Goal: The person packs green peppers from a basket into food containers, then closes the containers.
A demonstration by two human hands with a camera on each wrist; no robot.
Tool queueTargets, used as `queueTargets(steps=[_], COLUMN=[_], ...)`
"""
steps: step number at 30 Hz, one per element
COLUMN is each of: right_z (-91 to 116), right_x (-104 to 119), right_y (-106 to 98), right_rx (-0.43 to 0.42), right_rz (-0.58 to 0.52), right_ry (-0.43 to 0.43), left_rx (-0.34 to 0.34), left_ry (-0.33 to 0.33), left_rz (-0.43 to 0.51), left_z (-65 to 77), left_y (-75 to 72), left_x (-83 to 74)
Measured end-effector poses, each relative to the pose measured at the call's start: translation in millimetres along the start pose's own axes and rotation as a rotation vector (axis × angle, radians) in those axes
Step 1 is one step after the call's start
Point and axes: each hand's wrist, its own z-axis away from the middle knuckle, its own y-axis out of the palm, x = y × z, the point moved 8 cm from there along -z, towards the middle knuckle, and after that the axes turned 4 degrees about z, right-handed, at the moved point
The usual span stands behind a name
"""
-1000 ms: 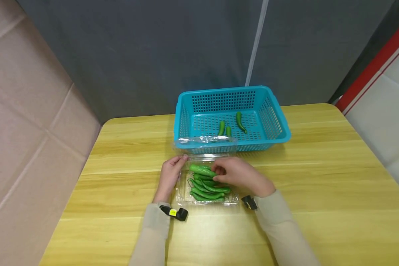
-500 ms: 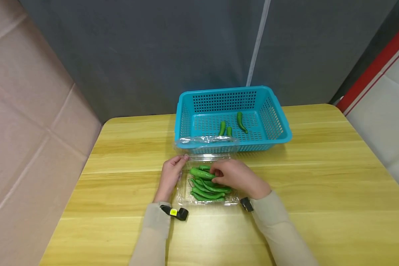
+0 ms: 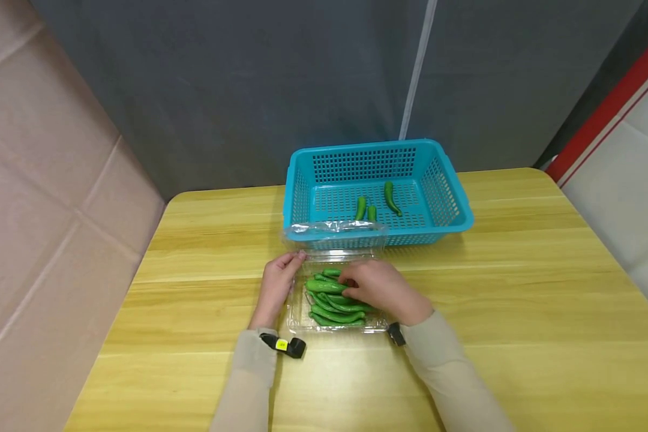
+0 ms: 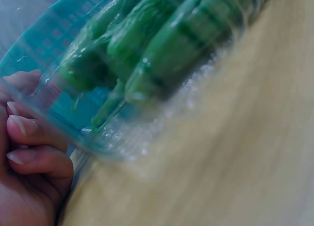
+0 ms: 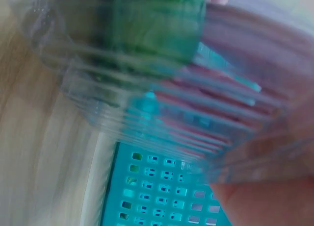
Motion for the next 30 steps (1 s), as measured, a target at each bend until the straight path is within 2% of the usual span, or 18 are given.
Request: queueTargets(steps=[4,9,13,17,30], right_z=[0.4,0.6,-0.3,-1.0,-2.2], right_x=[0.4,1.3,2.9,3.4,-0.4], right_y=[-0.2,-0.6,-0.7,0.7,3.5], right_rx=[-0.011,-0.011,-0.013,-0.003,0.015], right_rz=[0.004,0.005,0.007,0.006,-0.013], right_ry=[0.004,0.009,0.002,0.008,0.036], left_rx=[0.001,-0.007,-0.021,-0.026,-0.017], left_ry=[0.004,-0.011,0.010,0.030,0.027], left_rz=[-0.002,-0.008,-0.028,-0.028,0.000], left_z=[2.4,-4.8,-8.6,-8.5,-8.0], left_y=[0.8,-1.9,-3.8,-4.0,-2.2], left_x=[-5.0,9.1,16.9,17.1,18.3])
